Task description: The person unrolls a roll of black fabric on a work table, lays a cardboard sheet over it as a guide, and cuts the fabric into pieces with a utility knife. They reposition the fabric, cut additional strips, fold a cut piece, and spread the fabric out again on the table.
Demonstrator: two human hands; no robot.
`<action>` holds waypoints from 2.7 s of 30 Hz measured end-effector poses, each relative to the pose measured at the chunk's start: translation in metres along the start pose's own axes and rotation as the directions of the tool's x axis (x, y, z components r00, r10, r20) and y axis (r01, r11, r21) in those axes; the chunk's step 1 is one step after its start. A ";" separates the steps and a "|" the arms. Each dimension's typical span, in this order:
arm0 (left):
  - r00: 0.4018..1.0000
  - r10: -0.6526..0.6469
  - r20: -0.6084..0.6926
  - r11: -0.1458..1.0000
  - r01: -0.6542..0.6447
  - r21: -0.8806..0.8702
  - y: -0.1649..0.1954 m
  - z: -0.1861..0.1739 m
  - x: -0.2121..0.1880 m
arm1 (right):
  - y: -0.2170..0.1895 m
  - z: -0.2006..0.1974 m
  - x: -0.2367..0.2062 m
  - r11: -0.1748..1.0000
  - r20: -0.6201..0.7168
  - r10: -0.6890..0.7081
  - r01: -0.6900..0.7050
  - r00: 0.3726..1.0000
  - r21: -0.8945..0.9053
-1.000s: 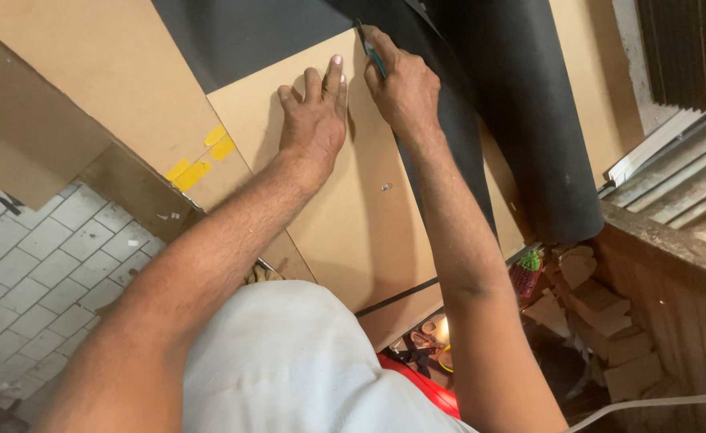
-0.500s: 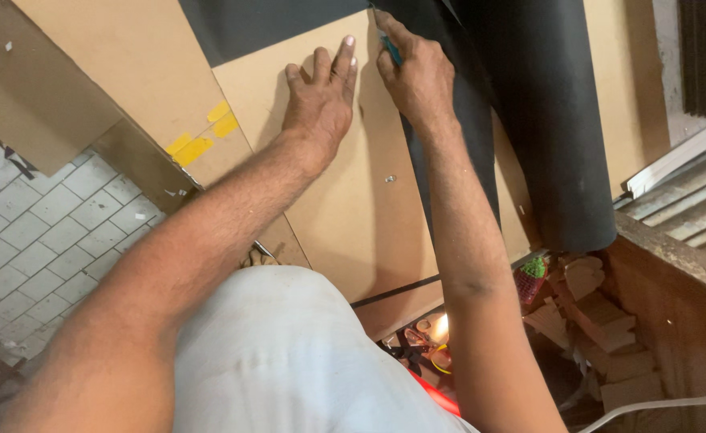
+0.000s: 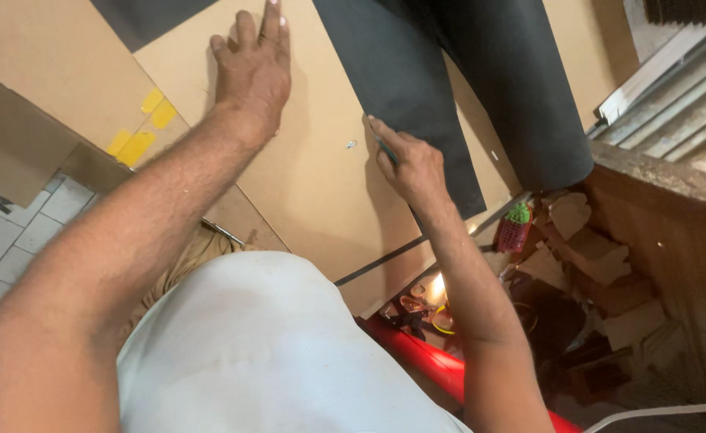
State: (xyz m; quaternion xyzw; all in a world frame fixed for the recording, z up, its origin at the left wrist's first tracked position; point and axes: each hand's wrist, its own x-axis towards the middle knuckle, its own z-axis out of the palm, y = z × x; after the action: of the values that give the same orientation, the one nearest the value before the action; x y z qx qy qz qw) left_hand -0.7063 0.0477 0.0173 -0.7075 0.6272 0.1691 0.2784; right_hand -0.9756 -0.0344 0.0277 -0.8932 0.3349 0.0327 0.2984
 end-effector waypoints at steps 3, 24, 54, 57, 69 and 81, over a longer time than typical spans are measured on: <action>0.999 -0.015 -0.033 0.996 0.012 -0.091 0.005 0.000 0.000 | 0.019 -0.001 -0.060 0.997 0.015 0.055 -0.055 0.998 -0.047; 0.995 0.035 -0.092 0.990 -0.047 -0.130 0.001 0.006 -0.007 | 0.044 0.018 -0.265 0.918 -0.055 0.367 -0.371 0.929 -0.140; 0.451 0.876 -0.170 0.480 -0.784 0.394 -0.093 -0.036 0.057 | -0.319 0.153 0.257 0.480 -0.428 0.855 -0.761 0.294 0.436; 0.451 0.892 0.033 0.376 -0.781 0.499 -0.079 -0.029 0.066 | -0.284 0.129 0.298 0.442 -0.545 0.827 -0.758 0.138 0.479; 0.399 0.917 0.020 0.321 -0.766 0.557 -0.082 -0.028 0.075 | -0.249 0.116 0.330 0.220 -0.443 0.895 -0.807 -0.057 0.548; 0.312 0.948 0.055 0.170 -0.647 0.744 -0.072 -0.016 0.076 | -0.252 0.109 0.321 0.194 -0.386 0.923 -0.862 -0.002 0.468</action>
State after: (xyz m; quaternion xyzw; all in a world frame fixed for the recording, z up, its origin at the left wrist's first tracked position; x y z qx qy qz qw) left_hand -0.6255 -0.0177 -0.0016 -0.1180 0.9638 -0.0957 0.2192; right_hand -0.5563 -0.0096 -0.0158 -0.4136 0.8975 -0.0869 0.1262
